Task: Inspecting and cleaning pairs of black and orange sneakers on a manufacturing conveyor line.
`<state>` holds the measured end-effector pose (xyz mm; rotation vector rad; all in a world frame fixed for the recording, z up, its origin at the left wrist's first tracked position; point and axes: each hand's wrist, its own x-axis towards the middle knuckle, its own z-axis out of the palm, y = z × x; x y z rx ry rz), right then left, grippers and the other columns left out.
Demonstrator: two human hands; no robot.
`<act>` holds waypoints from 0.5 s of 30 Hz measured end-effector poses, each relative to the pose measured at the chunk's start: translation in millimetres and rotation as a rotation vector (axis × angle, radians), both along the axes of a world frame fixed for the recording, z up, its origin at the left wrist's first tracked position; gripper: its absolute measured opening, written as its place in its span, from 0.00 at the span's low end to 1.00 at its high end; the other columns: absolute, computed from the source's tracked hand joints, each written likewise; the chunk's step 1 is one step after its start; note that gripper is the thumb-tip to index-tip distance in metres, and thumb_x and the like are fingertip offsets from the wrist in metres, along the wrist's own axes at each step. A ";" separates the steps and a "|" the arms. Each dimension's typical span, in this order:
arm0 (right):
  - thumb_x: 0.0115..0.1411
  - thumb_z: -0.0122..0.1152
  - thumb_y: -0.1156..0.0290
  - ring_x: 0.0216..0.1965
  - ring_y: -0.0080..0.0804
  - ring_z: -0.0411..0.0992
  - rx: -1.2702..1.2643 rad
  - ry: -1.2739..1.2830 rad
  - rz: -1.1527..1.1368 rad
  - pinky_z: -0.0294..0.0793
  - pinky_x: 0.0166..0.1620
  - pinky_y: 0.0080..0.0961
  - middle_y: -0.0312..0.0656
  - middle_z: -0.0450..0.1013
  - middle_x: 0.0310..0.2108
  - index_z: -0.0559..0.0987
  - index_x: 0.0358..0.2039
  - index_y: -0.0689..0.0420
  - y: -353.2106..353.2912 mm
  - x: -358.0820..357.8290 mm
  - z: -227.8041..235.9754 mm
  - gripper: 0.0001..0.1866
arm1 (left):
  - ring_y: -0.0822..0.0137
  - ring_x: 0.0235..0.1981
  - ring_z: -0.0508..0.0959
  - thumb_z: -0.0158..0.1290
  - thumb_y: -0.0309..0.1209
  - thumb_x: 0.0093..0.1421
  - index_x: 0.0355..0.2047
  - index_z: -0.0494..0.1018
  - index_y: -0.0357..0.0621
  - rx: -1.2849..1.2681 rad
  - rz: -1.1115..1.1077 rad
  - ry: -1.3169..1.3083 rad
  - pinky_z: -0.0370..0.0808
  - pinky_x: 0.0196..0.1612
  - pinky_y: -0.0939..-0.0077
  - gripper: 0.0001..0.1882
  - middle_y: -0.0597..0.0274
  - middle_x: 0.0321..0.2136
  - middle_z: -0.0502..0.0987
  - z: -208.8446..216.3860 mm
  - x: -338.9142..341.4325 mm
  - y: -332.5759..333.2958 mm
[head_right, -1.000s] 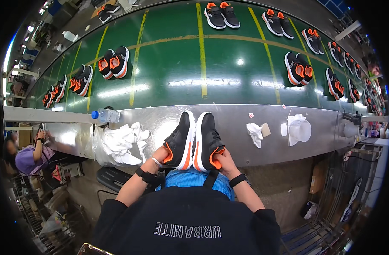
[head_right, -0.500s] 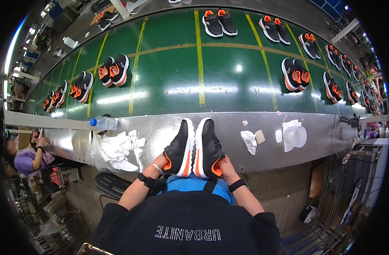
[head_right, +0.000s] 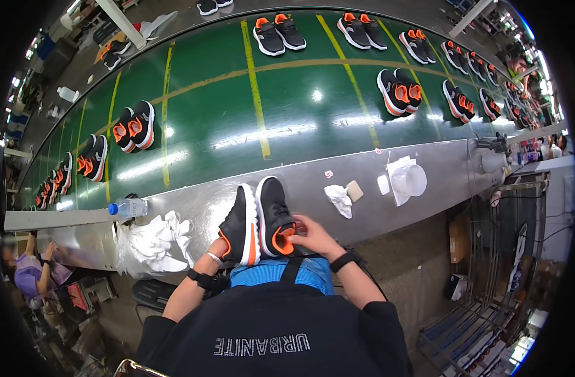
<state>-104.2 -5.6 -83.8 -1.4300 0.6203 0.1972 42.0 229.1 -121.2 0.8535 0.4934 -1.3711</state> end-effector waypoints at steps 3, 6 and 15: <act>0.43 0.63 0.69 0.41 0.38 0.66 -0.821 -0.076 -0.163 0.65 0.46 0.31 0.43 0.67 0.37 0.72 0.43 0.56 -43.4 -18.3 -9.8 0.23 | 0.67 0.38 0.75 0.44 0.28 0.59 0.46 0.66 0.35 -0.011 0.016 0.052 0.73 0.42 0.75 0.15 0.55 0.41 0.72 15.1 -1.1 6.7; 0.47 0.57 0.74 0.38 0.42 0.65 -1.266 -0.002 -0.152 0.65 0.43 0.35 0.45 0.67 0.34 0.74 0.38 0.54 -64.0 -10.9 -18.4 0.15 | 0.66 0.38 0.75 0.44 0.28 0.59 0.46 0.66 0.35 0.005 0.023 0.057 0.73 0.42 0.75 0.15 0.55 0.41 0.72 18.4 -6.4 19.1; 0.52 0.55 0.77 0.26 0.20 0.66 -0.572 -0.256 -0.023 0.65 0.29 0.18 0.37 0.70 0.25 0.76 0.30 0.60 -17.6 63.5 41.1 0.05 | 0.64 0.40 0.74 0.44 0.28 0.59 0.47 0.65 0.36 0.217 0.098 0.056 0.72 0.44 0.75 0.16 0.55 0.43 0.72 11.1 -27.0 30.3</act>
